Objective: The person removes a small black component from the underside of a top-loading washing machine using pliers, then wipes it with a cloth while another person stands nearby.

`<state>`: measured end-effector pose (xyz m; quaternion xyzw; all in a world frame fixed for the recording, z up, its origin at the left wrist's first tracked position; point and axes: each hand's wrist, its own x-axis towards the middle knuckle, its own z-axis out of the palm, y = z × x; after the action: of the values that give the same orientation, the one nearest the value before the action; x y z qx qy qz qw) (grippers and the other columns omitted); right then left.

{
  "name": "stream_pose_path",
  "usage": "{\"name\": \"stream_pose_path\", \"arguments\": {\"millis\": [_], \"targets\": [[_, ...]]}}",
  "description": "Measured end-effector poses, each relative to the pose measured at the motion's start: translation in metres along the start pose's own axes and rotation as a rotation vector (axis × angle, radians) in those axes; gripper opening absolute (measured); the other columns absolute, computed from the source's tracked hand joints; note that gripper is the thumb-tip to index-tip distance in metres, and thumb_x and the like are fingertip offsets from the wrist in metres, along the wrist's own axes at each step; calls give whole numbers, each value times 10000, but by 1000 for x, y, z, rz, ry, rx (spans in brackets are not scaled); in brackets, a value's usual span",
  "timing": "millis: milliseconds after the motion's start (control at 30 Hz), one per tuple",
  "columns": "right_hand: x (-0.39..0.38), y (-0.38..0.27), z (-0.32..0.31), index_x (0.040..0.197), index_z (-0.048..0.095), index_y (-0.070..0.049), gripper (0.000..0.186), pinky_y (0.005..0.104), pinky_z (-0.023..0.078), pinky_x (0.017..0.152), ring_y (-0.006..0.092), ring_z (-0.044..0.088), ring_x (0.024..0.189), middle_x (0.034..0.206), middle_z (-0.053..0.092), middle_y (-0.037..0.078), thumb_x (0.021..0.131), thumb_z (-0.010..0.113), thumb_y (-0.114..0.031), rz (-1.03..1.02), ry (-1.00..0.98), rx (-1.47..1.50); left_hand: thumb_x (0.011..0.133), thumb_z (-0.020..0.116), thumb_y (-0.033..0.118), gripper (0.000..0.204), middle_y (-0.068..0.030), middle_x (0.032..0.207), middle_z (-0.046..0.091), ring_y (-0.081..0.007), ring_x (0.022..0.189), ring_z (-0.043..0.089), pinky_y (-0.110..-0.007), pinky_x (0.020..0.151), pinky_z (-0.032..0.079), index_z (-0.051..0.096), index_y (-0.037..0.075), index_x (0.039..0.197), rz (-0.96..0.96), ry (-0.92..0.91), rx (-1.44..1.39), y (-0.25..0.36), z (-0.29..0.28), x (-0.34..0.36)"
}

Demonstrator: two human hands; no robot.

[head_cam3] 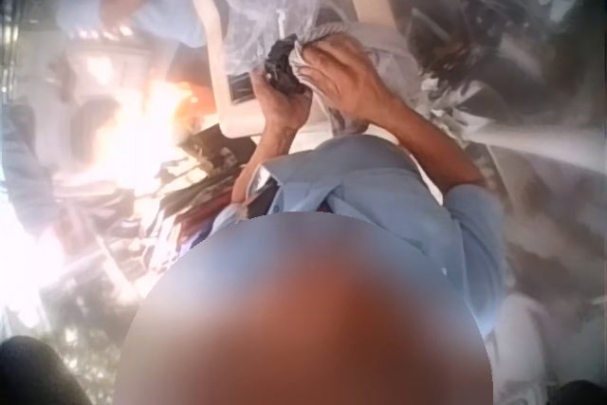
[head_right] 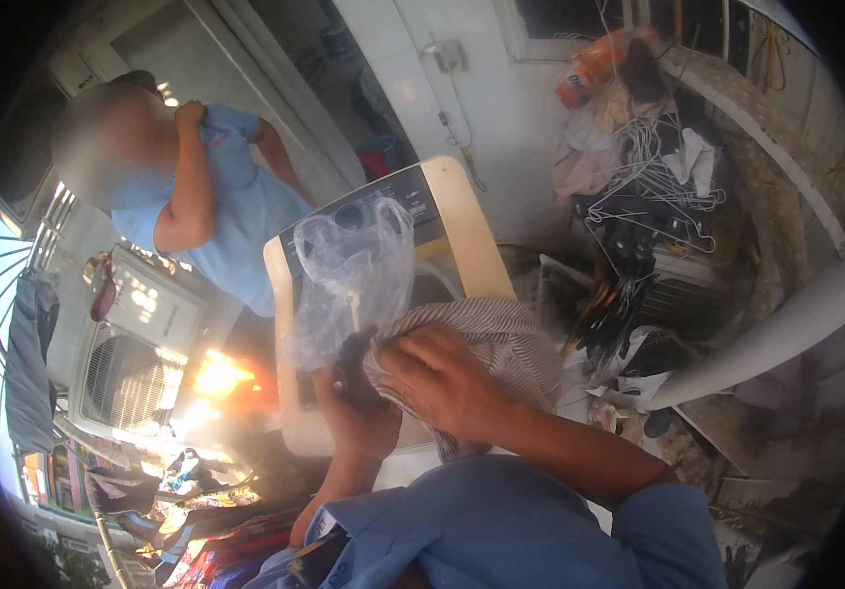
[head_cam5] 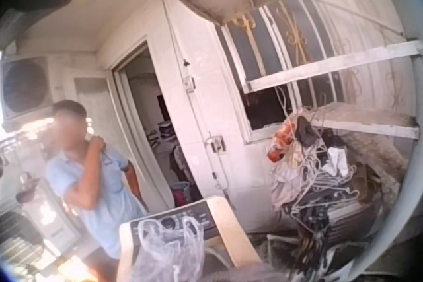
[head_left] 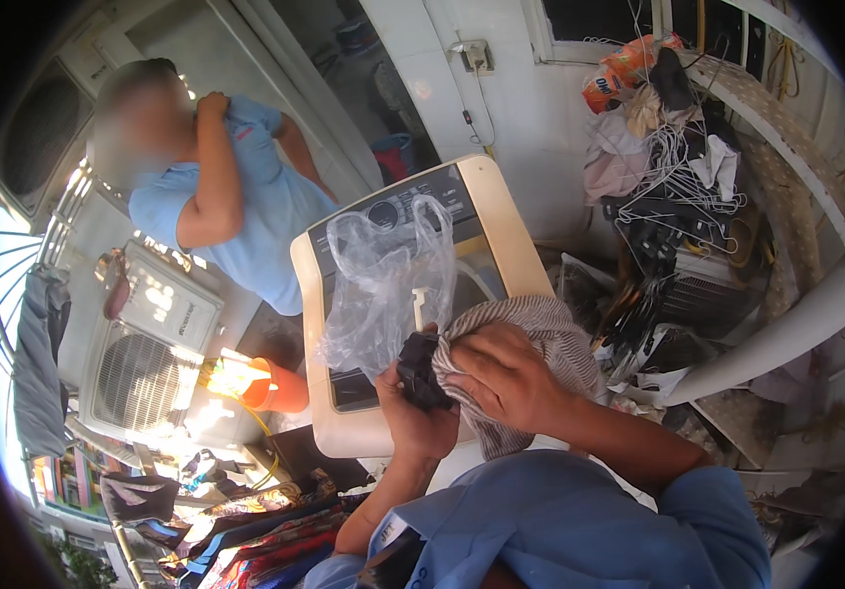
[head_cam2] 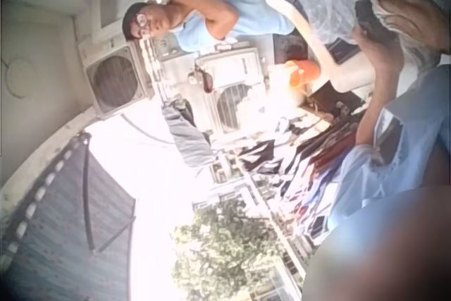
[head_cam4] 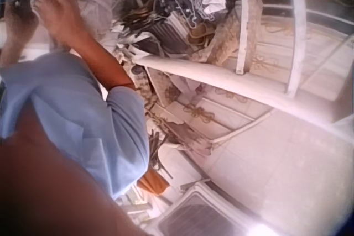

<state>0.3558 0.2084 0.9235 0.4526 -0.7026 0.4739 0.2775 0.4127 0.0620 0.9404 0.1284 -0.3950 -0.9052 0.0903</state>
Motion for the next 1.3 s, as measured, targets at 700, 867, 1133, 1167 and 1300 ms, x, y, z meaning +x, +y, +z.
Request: {"name": "stream_pose_path", "arguments": {"millis": [700, 867, 1133, 1167, 1300], "targets": [[15, -10, 1, 1118, 633, 34, 296, 468, 501, 905, 378, 611, 1018, 1120, 610, 184, 848, 700, -68, -89, 90, 69, 1020, 320, 458, 557, -80, 1258, 584, -204, 1225, 531, -383, 1048, 424, 532, 37, 1316, 177, -96, 173, -25, -19, -3], [-1, 0, 3, 1086, 641, 32, 255, 441, 520, 834, 374, 629, 951, 1063, 625, 182, 852, 681, -60, 40, 91, -53, 988, 318, 464, 582, -86, 1247, 604, -208, 1190, 557, -379, 1030, 434, 542, 47, 1327, 61, -136, 43, -21, -21, 5], [2, 17, -26, 1056, 653, 1, 122, 274, 488, 724, 114, 588, 765, 820, 610, 18, 1002, 598, -94, 806, 391, 665, 939, 373, 569, 645, -179, 1041, 668, -269, 722, 626, -366, 598, 492, 491, 140, 1405, -108, -266, -215, 1, -25, 10], [13, 3, -28, 1064, 657, 3, 137, 258, 479, 731, 88, 573, 793, 844, 606, 11, 1017, 589, -106, 760, 434, 715, 942, 379, 570, 648, -180, 1075, 667, -274, 740, 637, -378, 614, 510, 489, 132, 1407, -102, -288, -196, 0, -26, 10], [23, -19, -14, 1183, 643, 8, 236, 293, 472, 848, 190, 596, 954, 1128, 588, 124, 981, 632, -112, 308, 247, 341, 980, 378, 569, 646, -169, 1202, 649, -295, 913, 667, -440, 811, 550, 485, 96, 1408, -104, -247, -346, -4, -8, 11]]}}
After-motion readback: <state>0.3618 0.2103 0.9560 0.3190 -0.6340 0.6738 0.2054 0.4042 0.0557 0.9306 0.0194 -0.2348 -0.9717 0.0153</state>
